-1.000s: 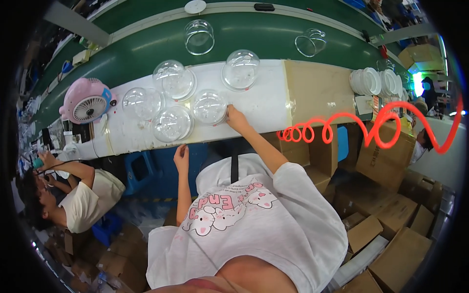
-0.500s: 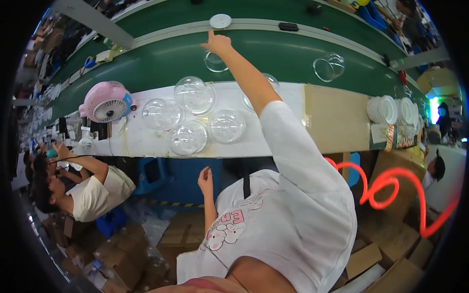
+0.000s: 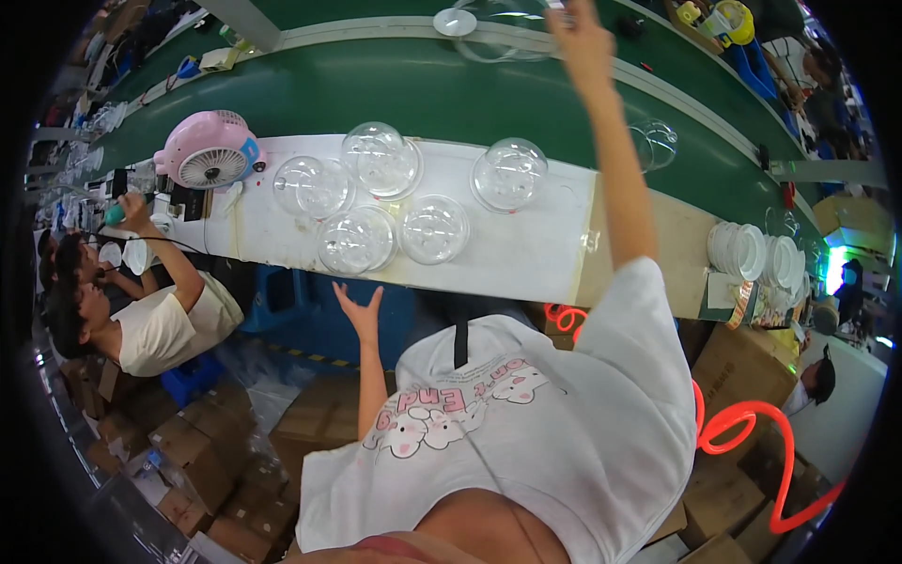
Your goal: Assemble light fixture components by attaching clear plastic domes to white bases and organizing them in boxes at an assembly line.
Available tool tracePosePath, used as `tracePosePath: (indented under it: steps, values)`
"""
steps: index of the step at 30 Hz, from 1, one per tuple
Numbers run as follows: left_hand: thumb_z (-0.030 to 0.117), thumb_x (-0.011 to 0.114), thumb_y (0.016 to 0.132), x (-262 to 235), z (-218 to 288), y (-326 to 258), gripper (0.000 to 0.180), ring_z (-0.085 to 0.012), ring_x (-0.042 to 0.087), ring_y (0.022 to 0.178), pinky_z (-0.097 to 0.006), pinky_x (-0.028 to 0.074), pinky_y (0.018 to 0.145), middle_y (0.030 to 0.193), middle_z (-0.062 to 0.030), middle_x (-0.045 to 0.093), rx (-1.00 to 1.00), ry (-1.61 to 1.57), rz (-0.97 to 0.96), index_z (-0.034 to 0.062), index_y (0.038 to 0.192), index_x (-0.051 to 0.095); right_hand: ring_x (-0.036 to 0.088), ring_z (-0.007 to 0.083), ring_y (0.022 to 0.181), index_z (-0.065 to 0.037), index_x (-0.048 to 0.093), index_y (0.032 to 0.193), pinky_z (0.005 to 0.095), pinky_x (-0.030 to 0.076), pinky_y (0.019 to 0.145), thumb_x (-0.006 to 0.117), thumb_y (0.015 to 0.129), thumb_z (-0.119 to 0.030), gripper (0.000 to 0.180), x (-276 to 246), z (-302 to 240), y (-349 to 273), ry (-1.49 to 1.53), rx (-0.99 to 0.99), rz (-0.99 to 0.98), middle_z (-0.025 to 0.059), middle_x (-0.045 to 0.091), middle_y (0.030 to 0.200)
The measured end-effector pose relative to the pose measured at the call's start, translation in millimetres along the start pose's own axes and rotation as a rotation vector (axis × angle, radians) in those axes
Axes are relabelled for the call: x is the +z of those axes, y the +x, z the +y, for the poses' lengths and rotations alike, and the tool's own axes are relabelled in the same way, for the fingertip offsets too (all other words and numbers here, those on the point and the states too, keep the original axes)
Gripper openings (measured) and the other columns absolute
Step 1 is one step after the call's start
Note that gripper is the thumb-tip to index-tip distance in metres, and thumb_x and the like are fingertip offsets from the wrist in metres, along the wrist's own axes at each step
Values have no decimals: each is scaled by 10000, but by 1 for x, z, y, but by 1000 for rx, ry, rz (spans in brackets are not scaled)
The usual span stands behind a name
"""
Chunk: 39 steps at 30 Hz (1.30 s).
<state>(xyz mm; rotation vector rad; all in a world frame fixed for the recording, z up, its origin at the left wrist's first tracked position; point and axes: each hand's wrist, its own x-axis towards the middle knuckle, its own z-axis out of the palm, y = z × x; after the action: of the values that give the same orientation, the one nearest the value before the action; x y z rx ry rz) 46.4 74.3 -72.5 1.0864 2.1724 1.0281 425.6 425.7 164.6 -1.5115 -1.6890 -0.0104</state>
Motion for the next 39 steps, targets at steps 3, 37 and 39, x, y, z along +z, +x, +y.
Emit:
tracePosePath:
  steps: [3,37,39]
  values:
    - [317,811,520,12,-11,27,1113,-359,260,1208,-437,245,974,1313,-263,228,143,107,67,-12,1328,120,445,132,549,-69,506,870,258,373,514,554,806,-340,283,-105,-11,-28,5,203,57,83,538,662]
    - [457,808,414,33,-27,68,1288,-296,78,1310,-632,-34,951,1389,-178,137,34,275,-136,40,1348,24,604,145,573,-4,576,994,270,491,586,541,766,-164,281,-14,-143,-259,282,278,-1742,89,621,712]
    - [470,799,419,36,-24,69,1267,-276,104,1307,-622,-12,955,1393,-157,143,59,280,-138,41,1346,49,606,151,651,-11,413,1190,268,487,620,531,786,-133,438,37,-152,-317,491,419,-1563,107,608,831]
